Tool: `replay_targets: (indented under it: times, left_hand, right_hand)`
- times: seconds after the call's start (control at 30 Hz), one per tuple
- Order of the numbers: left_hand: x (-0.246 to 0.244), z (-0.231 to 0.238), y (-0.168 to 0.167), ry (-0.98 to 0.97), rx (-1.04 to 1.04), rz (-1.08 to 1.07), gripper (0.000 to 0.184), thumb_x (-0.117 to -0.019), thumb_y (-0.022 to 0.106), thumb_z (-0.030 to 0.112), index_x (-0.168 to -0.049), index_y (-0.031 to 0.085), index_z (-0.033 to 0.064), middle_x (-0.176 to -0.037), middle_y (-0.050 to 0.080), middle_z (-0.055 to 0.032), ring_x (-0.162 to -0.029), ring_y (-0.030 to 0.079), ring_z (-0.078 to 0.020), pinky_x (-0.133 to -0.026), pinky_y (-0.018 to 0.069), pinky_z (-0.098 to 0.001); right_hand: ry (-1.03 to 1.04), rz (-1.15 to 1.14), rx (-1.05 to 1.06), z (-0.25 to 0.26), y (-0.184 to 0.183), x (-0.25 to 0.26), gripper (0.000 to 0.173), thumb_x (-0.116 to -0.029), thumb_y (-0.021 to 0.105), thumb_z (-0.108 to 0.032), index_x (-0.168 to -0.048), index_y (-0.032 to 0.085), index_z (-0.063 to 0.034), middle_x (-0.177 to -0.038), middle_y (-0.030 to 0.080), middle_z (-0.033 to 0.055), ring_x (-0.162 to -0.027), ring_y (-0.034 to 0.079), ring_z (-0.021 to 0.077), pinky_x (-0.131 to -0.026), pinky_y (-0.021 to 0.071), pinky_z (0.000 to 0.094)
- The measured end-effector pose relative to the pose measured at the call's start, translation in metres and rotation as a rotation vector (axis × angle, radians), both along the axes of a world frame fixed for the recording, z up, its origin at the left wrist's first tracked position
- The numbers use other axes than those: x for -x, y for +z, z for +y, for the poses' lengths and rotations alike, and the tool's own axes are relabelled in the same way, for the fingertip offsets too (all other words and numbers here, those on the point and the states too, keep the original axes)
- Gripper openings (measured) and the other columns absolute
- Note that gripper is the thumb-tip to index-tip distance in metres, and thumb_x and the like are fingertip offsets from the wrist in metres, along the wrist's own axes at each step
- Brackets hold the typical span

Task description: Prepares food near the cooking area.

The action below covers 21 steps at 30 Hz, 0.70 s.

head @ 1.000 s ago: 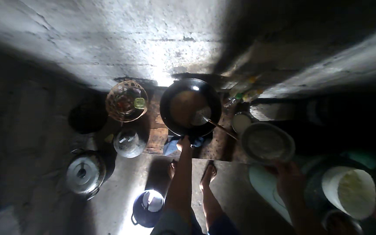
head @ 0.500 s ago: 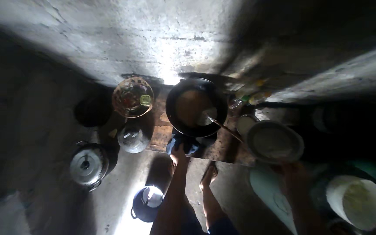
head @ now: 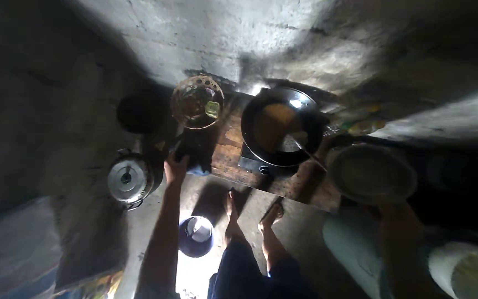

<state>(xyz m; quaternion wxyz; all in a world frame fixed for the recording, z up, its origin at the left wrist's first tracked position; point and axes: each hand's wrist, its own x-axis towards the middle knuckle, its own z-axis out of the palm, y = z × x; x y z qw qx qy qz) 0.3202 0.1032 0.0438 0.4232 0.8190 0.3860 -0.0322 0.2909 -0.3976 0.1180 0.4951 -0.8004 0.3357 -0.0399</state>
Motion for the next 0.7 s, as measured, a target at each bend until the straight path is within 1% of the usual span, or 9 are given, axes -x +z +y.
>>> replay_targets:
  times: [0.03,0.1,0.13,0.17,0.23,0.33,0.47,0.6,0.7]
  left_hand:
    - [-0.008,0.012,-0.021,-0.093,-0.097,0.142,0.053,-0.0954,0.071,0.02,-0.143,0.055,0.0039,-0.139,0.058,-0.0253,-0.127,0.058,-0.0406,-0.104,0.0464,-0.0612]
    - [-0.015,0.026,-0.069,-0.269,-0.177,0.35,0.074,-0.0947,0.069,0.028,-0.158,0.036,0.0099,-0.159,0.035,-0.027,-0.14,0.043,-0.0489,-0.106,0.0405,-0.0692]
    - [-0.015,0.026,-0.087,-0.331,-0.153,0.404,0.079,-0.0949,0.07,0.031,-0.16,0.031,0.0096,-0.162,0.027,-0.0284,-0.143,0.037,-0.0512,-0.108,0.0373,-0.0706]
    - [-0.012,0.022,-0.096,-0.388,-0.122,0.44,0.079,-0.0956,0.07,0.034,-0.16,0.032,0.0087,-0.163,0.024,-0.0292,-0.145,0.035,-0.051,-0.11,0.0354,-0.0699]
    - [0.004,0.004,-0.099,-0.489,-0.074,0.447,0.069,-0.099,0.065,0.037,-0.155,0.041,0.0056,-0.161,0.03,-0.0293,-0.146,0.036,-0.0475,-0.115,0.0332,-0.0643]
    - [0.053,-0.022,-0.087,-0.61,-0.045,0.333,0.057,-0.1015,0.062,0.03,-0.148,0.05,-0.0017,-0.154,0.042,-0.0306,-0.145,0.04,-0.0444,-0.12,0.0327,-0.0551]
    - [0.164,-0.044,-0.065,-0.619,-0.011,0.371,0.055,-0.1005,0.064,0.025,-0.145,0.051,-0.0054,-0.152,0.042,-0.0343,-0.142,0.043,-0.0471,-0.119,0.035,-0.0537]
    - [0.271,-0.065,-0.057,-0.657,-0.087,0.618,0.053,-0.1006,0.063,0.031,-0.142,0.057,-0.0014,-0.151,0.044,-0.0319,-0.136,0.05,-0.0457,-0.111,0.0431,-0.0563]
    - [0.329,-0.097,-0.052,-0.782,-0.172,0.625,0.044,-0.1008,0.062,0.029,-0.133,0.064,-0.0008,-0.14,0.057,-0.029,-0.133,0.054,-0.0432,-0.11,0.0426,-0.0573]
  right_hand:
    - [-0.021,-0.006,-0.016,0.004,0.0,0.002,0.035,-0.106,0.056,-0.016,-0.132,0.052,0.0075,-0.105,0.065,0.0088,-0.079,0.07,0.0069,-0.073,0.0636,0.0263]
    - [-0.07,-0.023,-0.069,0.011,0.0,0.009,0.032,-0.1062,0.055,-0.015,-0.13,0.052,0.0069,-0.102,0.065,0.0066,-0.076,0.07,0.0067,-0.071,0.0634,0.0261]
    - [-0.104,-0.039,-0.113,0.014,0.001,0.012,0.03,-0.1065,0.053,-0.014,-0.129,0.052,0.0061,-0.099,0.064,0.0041,-0.074,0.07,0.0057,-0.069,0.0635,0.0252]
    - [-0.149,-0.05,-0.179,0.015,0.004,0.016,0.029,-0.1073,0.051,-0.013,-0.13,0.05,0.005,-0.097,0.065,0.0027,-0.072,0.07,0.0058,-0.068,0.0635,0.0251]
    - [-0.246,-0.053,-0.348,0.018,0.015,0.028,0.027,-0.1098,0.045,-0.015,-0.132,0.047,-0.0001,-0.095,0.064,0.0001,-0.074,0.069,0.0051,-0.069,0.0621,0.0237]
    - [-0.377,-0.051,-0.545,0.015,0.029,0.056,0.025,-0.1111,0.041,-0.019,-0.129,0.047,-0.0028,-0.095,0.064,0.0022,-0.076,0.068,0.0073,-0.069,0.0607,0.0244]
    - [-0.374,0.1,-0.583,0.001,0.042,0.118,0.029,-0.1117,0.042,-0.022,-0.13,0.051,-0.0003,-0.093,0.065,0.0055,-0.072,0.068,0.0089,-0.066,0.0596,0.0247]
    - [-0.372,0.205,-0.687,-0.029,0.044,0.213,0.028,-0.1108,0.045,-0.02,-0.132,0.05,-0.0028,-0.089,0.065,0.0073,-0.068,0.067,0.0127,-0.062,0.0597,0.0286]
    - [-0.445,0.185,-0.689,-0.06,0.063,0.314,0.029,-0.1112,0.043,-0.017,-0.134,0.048,0.0009,-0.094,0.064,0.0091,-0.072,0.068,0.0128,-0.066,0.0607,0.0292]
